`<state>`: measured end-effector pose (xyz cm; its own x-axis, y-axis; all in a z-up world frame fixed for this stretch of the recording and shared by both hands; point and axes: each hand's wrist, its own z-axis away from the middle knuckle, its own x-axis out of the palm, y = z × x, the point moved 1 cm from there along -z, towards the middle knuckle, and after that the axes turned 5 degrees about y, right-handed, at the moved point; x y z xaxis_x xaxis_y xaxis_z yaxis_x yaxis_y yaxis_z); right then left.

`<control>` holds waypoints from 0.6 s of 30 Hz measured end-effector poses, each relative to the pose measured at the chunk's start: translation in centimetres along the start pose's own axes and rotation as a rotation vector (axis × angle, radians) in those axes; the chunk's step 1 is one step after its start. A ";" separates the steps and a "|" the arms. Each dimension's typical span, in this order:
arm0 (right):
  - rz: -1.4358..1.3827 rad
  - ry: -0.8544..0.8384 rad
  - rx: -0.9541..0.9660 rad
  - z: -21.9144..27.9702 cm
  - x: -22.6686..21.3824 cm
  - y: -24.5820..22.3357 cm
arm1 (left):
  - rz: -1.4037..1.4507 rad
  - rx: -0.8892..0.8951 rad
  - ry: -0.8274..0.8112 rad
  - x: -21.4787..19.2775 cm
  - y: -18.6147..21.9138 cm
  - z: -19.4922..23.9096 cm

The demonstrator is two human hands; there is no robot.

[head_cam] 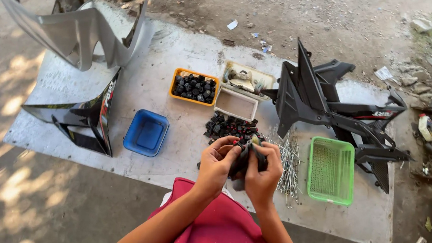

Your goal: The person repeatedly picks small black plastic switches from a pile on a table, wipes each one with a cloth, and places it into a yellow basket. The person handles the switches one at a time throughout the clip.

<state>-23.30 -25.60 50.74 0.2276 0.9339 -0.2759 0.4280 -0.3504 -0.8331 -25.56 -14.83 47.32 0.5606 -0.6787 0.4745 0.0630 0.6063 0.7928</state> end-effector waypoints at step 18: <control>-0.342 -0.333 0.953 5.3 9.0 20.5 | -0.742 -0.059 0.677 -21.6 -16.9 -29.0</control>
<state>-17.11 -24.05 28.63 -0.0878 0.9951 0.0463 -0.4699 -0.0004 -0.8827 -14.78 1.62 12.57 0.7131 -0.5256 -0.4639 0.6174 0.1574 0.7707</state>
